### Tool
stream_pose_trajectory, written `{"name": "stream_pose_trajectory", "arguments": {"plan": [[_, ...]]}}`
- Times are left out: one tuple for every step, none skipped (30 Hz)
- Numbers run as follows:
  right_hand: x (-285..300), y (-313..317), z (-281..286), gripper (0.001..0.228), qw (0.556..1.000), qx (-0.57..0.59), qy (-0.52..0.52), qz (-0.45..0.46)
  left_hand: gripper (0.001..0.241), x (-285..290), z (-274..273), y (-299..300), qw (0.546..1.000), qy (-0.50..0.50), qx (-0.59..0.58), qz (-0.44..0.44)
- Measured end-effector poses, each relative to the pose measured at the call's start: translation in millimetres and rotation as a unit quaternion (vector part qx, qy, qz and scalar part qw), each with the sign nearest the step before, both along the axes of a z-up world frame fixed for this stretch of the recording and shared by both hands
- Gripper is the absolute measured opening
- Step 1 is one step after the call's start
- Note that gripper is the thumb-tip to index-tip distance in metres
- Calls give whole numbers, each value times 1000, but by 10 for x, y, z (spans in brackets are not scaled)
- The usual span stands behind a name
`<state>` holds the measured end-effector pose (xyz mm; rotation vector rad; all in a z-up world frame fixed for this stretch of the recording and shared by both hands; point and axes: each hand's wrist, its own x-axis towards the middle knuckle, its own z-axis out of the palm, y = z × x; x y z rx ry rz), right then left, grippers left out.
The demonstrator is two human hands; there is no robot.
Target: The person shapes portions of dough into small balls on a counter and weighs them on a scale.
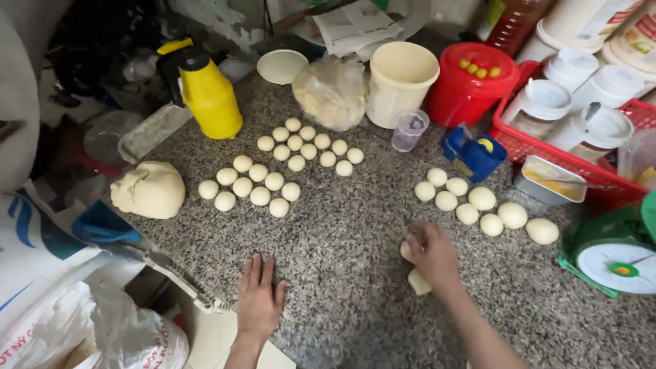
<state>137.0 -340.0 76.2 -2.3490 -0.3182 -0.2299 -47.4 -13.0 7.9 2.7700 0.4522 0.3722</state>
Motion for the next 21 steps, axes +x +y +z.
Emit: {"name": "stream_pose_trajectory", "arguments": {"plan": [[84, -139, -37, 36, 993, -71, 95, 10, 62, 15, -13, -28, 999, 28, 19, 6], [168, -264, -81, 47, 972, -141, 190, 20, 64, 26, -27, -45, 998, 57, 38, 12], [188, -327, -244, 47, 972, -138, 188, 22, 64, -5, -27, -96, 998, 56, 40, 14], [221, -375, -404, 51, 973, -148, 165, 62, 63, -37, -20, -142, 996, 66, 53, 18], [261, -413, -562, 56, 972, -157, 141, 102, 61, -62, -12, -182, 995, 77, 65, 23], [272, -403, -575, 56, 972, -156, 139, 108, 61, -101, -15, -233, 994, 76, 67, 29], [287, -385, -589, 45, 976, -116, 157, 96, 62, -134, -19, -278, 995, 76, 58, 27], [296, -349, -612, 33, 978, -74, 177, 87, 63, -185, -23, -315, 995, 77, 49, 27], [358, -345, -618, 33, 977, -73, 176, 95, 63, -220, 30, -374, 995, 78, 52, 35], [410, -344, -626, 38, 968, -95, 221, 76, 62, -256, 81, -435, 995, 93, 3, 35], [465, -340, -637, 43, 956, -118, 264, 57, 62, -289, 130, -495, 992, 108, -45, 36], [334, -210, -431, 43, 955, -117, 265, 61, 62, -276, 295, -551, 992, 109, -44, 40], [204, -81, -225, 40, 942, 17, 333, 33, 52, -259, 459, -606, 976, 137, -156, 60], [107, 46, -4, 39, 908, 151, 391, 4, 43, -200, 625, -654, 948, 159, -265, 75], [22, 212, 201, 39, 909, 151, 389, 7, 43, -90, 812, -739, 949, 156, -264, 77], [-120, 346, 389, 36, 896, 158, 414, 28, 43, -33, 985, -854, 924, 85, -367, 62], [-264, 479, 575, 35, 882, 165, 439, 49, 43, 23, 1157, -968, 885, 12, -464, 47], [-392, 588, 670, 35, 882, 165, 439, 49, 43, 112, 1216, -1048, 885, 12, -463, 47], [-522, 696, 767, 57, 870, 229, 429, 78, 47, 200, 1278, -1128, 895, -38, -443, 24], [-649, 791, 869, 81, 855, 291, 417, 106, 53, 295, 1341, -1219, 902, -87, -423, 0], [-748, 828, 789, 81, 855, 291, 416, 105, 53, 334, 1335, -1293, 902, -87, -424, -1]]}}
